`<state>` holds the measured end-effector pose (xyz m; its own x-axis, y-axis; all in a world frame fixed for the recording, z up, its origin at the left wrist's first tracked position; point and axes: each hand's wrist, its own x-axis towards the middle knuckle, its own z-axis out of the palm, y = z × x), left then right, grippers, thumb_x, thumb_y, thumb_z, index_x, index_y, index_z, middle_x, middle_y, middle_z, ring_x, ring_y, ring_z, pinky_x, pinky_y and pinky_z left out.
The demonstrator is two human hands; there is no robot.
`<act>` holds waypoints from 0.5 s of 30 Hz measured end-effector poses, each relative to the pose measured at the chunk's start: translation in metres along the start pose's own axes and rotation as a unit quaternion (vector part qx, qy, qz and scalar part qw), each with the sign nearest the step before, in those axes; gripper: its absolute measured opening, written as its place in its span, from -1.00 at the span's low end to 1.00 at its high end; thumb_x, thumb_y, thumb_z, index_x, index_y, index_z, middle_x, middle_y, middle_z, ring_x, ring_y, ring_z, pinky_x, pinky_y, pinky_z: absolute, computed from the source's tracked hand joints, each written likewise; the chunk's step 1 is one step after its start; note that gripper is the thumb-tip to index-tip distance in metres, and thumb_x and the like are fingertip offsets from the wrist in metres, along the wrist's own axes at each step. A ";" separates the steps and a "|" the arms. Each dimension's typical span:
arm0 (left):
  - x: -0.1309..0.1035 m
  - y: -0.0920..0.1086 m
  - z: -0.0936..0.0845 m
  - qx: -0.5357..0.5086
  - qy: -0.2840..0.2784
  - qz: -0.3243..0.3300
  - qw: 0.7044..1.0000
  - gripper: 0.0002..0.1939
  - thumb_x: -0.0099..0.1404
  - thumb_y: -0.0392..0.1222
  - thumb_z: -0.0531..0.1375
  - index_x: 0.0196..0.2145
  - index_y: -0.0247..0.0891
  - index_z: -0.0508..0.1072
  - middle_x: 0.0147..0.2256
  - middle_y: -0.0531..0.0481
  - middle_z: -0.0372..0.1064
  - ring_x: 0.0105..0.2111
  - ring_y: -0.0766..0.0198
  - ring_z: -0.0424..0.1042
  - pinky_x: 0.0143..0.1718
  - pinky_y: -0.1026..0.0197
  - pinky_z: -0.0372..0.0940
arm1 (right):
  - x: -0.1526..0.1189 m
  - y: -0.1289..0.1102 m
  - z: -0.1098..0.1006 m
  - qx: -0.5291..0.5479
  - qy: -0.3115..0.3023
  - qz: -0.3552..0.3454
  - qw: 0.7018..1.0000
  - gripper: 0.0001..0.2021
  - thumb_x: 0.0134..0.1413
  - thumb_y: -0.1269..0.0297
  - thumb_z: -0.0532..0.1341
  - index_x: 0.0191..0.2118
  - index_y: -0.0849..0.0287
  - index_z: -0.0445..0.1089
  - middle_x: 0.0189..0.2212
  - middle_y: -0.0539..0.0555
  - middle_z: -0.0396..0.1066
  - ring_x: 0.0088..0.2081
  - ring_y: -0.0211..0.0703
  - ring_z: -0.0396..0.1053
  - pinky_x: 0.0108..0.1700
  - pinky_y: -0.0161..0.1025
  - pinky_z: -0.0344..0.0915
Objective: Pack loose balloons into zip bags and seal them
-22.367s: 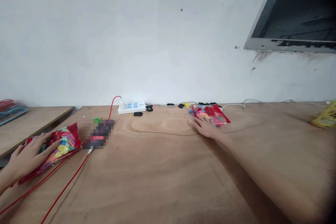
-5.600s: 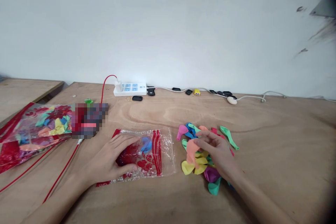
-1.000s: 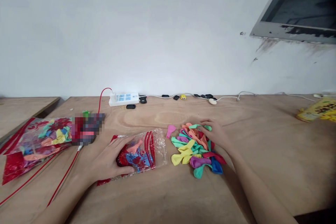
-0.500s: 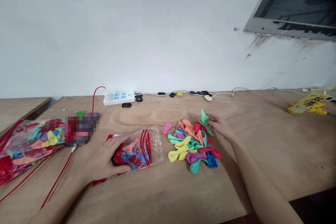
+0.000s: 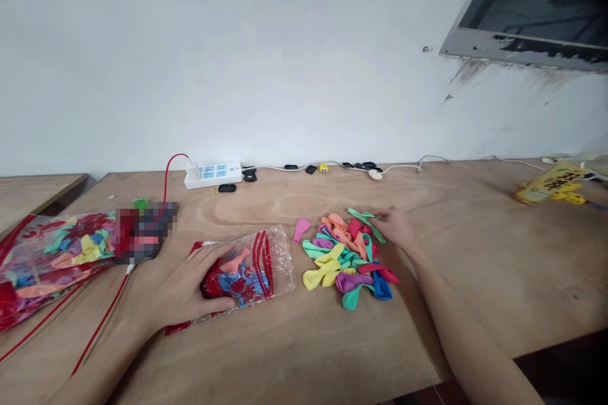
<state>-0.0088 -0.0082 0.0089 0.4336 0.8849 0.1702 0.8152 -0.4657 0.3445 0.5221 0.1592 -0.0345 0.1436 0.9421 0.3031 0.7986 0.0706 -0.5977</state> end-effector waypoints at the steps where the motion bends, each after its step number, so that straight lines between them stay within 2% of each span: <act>1: 0.000 0.001 -0.001 0.000 0.001 -0.001 1.000 -0.09 0.22 0.30 0.39 0.41 0.02 0.22 0.26 -0.11 0.43 0.13 -0.20 0.51 0.09 -0.09 0.45 | -0.001 -0.002 -0.002 0.007 -0.001 0.006 1.000 -0.73 -0.07 0.07 0.35 -0.34 0.16 0.66 -0.54 0.14 0.51 -0.36 0.10 0.47 -0.28 -0.09 0.34; 4: 0.000 0.000 -0.001 0.002 0.005 0.000 1.000 -0.09 0.20 0.32 0.39 0.39 0.03 0.25 0.24 -0.10 0.45 0.13 -0.21 0.51 0.09 -0.09 0.46 | -0.005 -0.011 -0.008 0.045 -0.014 0.013 0.999 -0.60 0.01 -0.05 0.31 -0.24 0.20 0.66 -0.64 0.06 0.42 -0.55 -0.05 0.36 -0.46 -0.17 0.23; 6: -0.001 -0.002 0.001 0.001 0.003 0.001 1.000 -0.09 0.20 0.33 0.39 0.39 0.02 0.25 0.24 -0.11 0.45 0.13 -0.21 0.51 0.08 -0.09 0.45 | -0.010 -0.023 -0.009 0.079 -0.022 0.006 0.997 -0.53 0.05 -0.11 0.29 -0.15 0.20 0.65 -0.53 0.10 0.53 -0.50 -0.05 0.43 -0.46 -0.19 0.28; 9: -0.001 -0.004 0.003 -0.005 -0.006 0.002 1.000 -0.08 0.22 0.32 0.38 0.41 0.00 0.21 0.26 -0.14 0.41 0.16 -0.19 0.48 0.14 -0.11 0.42 | -0.020 -0.046 -0.006 0.180 -0.039 0.002 0.983 -0.52 0.08 -0.13 0.32 -0.08 0.18 0.62 -0.29 0.18 0.65 -0.33 0.03 0.57 -0.33 -0.15 0.45; 12: -0.001 -0.004 0.004 -0.021 -0.016 0.004 1.000 -0.04 0.23 0.31 0.39 0.44 -0.02 0.16 0.29 -0.16 0.38 0.21 -0.19 0.43 0.20 -0.13 0.37 | -0.036 -0.074 -0.002 0.283 -0.083 -0.016 0.955 -0.53 0.08 -0.12 0.39 -0.03 0.12 0.61 -0.17 0.18 0.67 -0.16 0.11 0.62 -0.12 -0.05 0.54; 15: -0.001 -0.004 0.004 -0.026 -0.013 -0.004 1.000 -0.01 0.21 0.34 0.39 0.45 0.00 0.16 0.30 -0.14 0.37 0.21 -0.21 0.43 0.19 -0.13 0.38 | -0.058 -0.104 0.001 0.268 -0.150 -0.058 0.950 -0.57 0.19 -0.09 0.36 0.05 0.06 0.61 -0.07 0.13 0.66 -0.04 0.14 0.60 0.03 0.02 0.52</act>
<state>-0.0110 -0.0075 0.0033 0.4374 0.8878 0.1434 0.7980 -0.4567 0.3932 0.4298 0.0981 0.0094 -0.1643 0.9633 0.2125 0.3745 0.2602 -0.8900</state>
